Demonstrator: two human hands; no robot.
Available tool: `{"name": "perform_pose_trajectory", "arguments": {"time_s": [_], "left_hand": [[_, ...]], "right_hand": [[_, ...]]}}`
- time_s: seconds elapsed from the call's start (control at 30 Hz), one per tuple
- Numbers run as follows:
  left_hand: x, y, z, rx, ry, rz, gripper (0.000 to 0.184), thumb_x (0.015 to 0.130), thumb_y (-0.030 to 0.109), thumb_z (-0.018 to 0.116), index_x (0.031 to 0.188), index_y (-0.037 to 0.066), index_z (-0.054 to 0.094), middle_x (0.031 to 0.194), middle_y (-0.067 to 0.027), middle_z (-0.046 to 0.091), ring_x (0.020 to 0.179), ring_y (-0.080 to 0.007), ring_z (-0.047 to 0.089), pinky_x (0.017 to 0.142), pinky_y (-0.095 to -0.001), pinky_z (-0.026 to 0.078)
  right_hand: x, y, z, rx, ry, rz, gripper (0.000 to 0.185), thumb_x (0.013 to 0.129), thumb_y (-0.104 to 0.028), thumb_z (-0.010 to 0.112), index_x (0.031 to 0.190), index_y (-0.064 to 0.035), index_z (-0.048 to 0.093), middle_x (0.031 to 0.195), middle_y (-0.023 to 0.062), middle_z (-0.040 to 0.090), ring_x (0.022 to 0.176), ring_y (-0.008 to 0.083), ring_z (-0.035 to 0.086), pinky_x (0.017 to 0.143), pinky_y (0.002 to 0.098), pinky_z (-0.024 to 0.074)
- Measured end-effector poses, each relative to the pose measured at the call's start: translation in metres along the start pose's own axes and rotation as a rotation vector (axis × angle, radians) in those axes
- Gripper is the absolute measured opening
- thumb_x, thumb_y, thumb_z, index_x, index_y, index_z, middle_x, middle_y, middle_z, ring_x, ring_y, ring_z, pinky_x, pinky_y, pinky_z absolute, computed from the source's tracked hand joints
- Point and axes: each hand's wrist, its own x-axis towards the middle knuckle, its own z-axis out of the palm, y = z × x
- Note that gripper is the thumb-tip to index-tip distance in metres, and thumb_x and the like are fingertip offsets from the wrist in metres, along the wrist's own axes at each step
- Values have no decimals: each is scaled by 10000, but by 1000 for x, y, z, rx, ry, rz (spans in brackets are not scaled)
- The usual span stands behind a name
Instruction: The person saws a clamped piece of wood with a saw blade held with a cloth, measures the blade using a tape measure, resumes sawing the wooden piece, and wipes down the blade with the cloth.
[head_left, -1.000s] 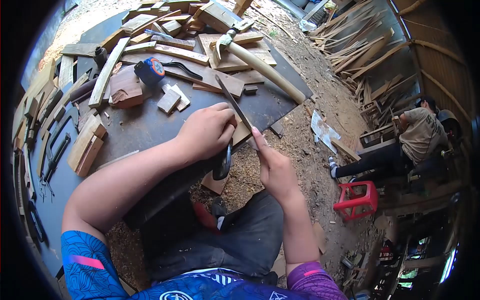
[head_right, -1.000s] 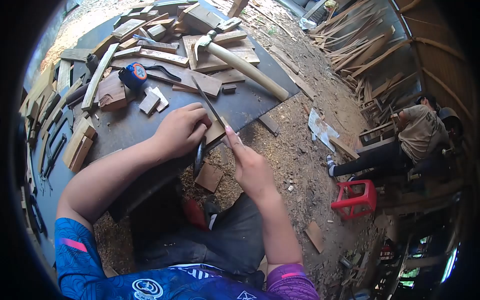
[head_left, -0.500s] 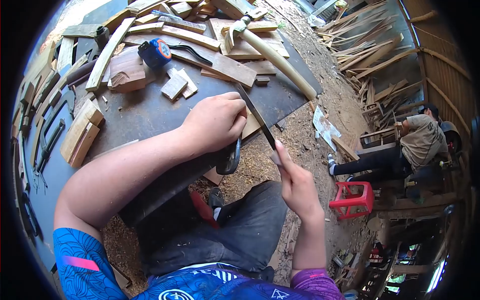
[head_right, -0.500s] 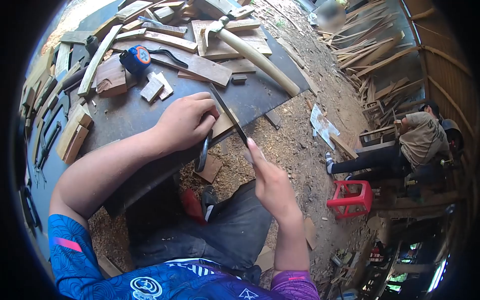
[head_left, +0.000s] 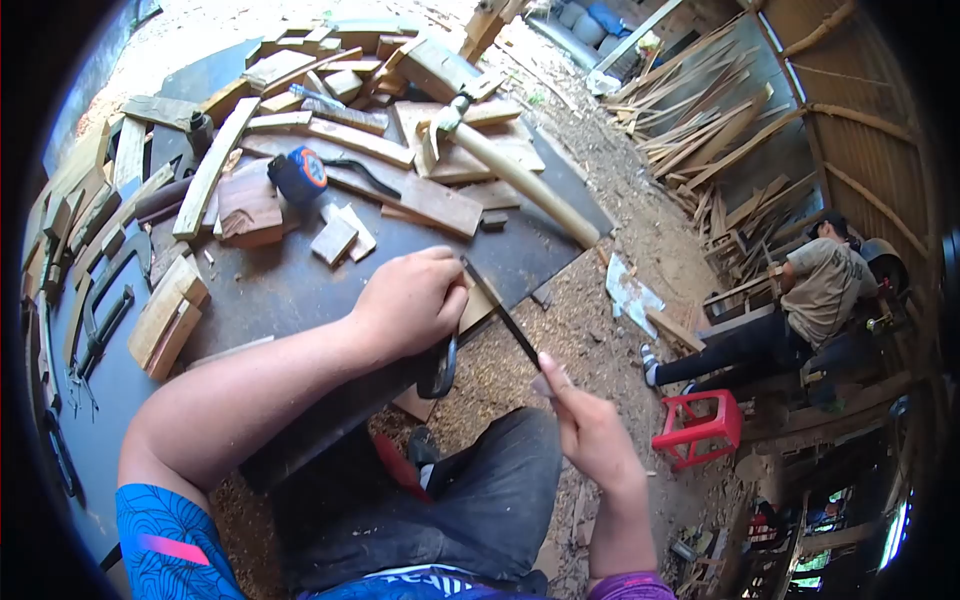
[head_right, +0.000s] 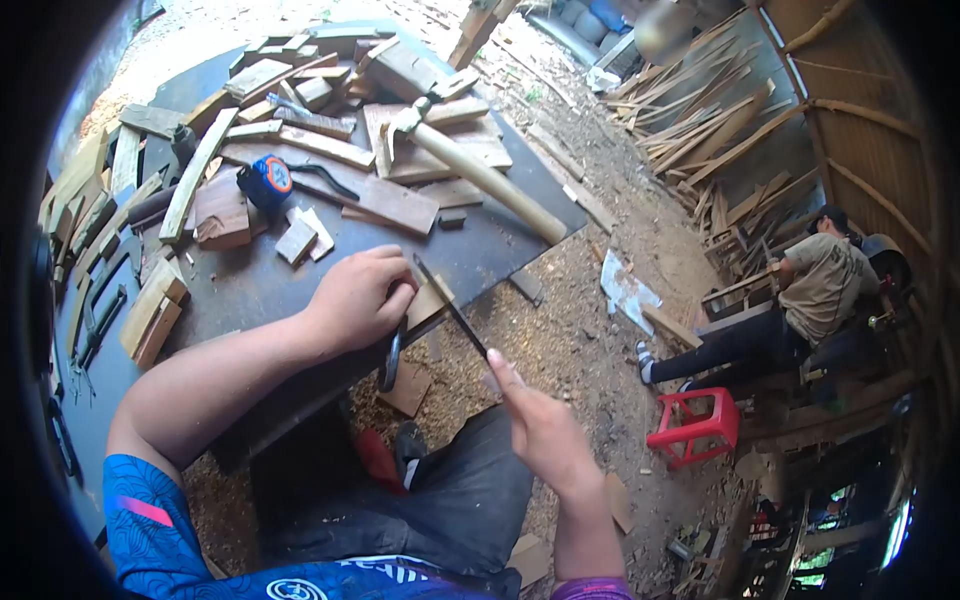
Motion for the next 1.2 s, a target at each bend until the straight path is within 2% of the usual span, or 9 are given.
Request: {"name": "perform_pose_trajectory", "arguments": {"time_s": [0.17, 0.27, 0.4, 0.5, 0.57, 0.73, 0.83, 1.03, 1.2], "left_hand": [[1, 2, -3, -39, -19, 3, 205, 892, 165, 568, 844, 6, 687, 921, -180, 661, 875, -400, 674, 806, -491, 546], [0, 2, -8, -73, -52, -11, 200, 885, 147, 573, 851, 13, 718, 948, -173, 682, 877, -386, 681, 813, -475, 549], [0, 4, -8, -63, -54, -35, 208, 888, 155, 574, 845, 4, 710, 941, -176, 679, 874, -388, 679, 807, -479, 546], [0, 2, -3, -42, -65, -46, 197, 873, 132, 583, 877, 7, 735, 929, -172, 674, 877, -378, 677, 808, -456, 544], [1, 2, -4, -69, -38, -43, 193, 870, 130, 586, 877, 7, 734, 944, -173, 676, 887, -378, 681, 814, -452, 547], [-4, -1, -6, -79, -51, -23, 187, 868, 132, 591, 871, 7, 731, 941, -174, 674, 885, -376, 680, 807, -450, 547], [0, -1, -7, -71, -65, -33, 185, 870, 132, 592, 864, 6, 727, 928, -173, 667, 872, -378, 673, 796, -456, 542], [3, 0, -6, -87, -47, -42, 213, 861, 133, 584, 859, -7, 743, 857, -176, 658, 837, -362, 675, 761, -439, 534], [4, 1, -6, -62, -40, -54, 217, 860, 131, 581, 872, -4, 750, 854, -178, 658, 829, -358, 674, 762, -435, 531]], "right_hand": [[46, 9, 17, 39, 56, -79, 648, 948, 24, 529, 1551, -194, 438, 1112, 254, 692, 943, 444, 687, 791, 499, 556], [46, -7, 11, 12, -62, 56, 666, 942, 19, 526, 1558, -215, 430, 1094, 255, 689, 938, 449, 683, 799, 507, 551], [6, -11, -14, 65, -36, 87, 590, 968, 39, 545, 1516, -175, 500, 1103, 262, 700, 1006, 428, 695, 834, 428, 565], [7, -5, -10, 8, 27, 28, 580, 974, 34, 545, 1515, -170, 502, 1125, 259, 693, 1017, 424, 695, 845, 437, 564], [42, -3, 12, 9, 9, -8, 603, 985, -29, 527, 1549, -222, 438, 1081, 251, 685, 947, 455, 671, 809, 518, 546], [34, 1, 12, 59, 10, -21, 584, 984, -23, 530, 1530, -222, 473, 1074, 256, 693, 938, 455, 678, 803, 511, 544], [4, -8, -5, 97, -2, 39, 564, 983, 33, 545, 1514, -151, 500, 1175, 245, 696, 1038, 390, 712, 900, 419, 562], [4, 11, -22, 17, -51, 176, 628, 975, 8, 543, 1556, -207, 441, 1139, 223, 707, 953, 423, 701, 836, 459, 559], [-31, 8, 2, 11, -16, 67, 693, 962, -8, 555, 1586, -260, 385, 1011, 215, 707, 891, 421, 701, 794, 486, 560]]}}
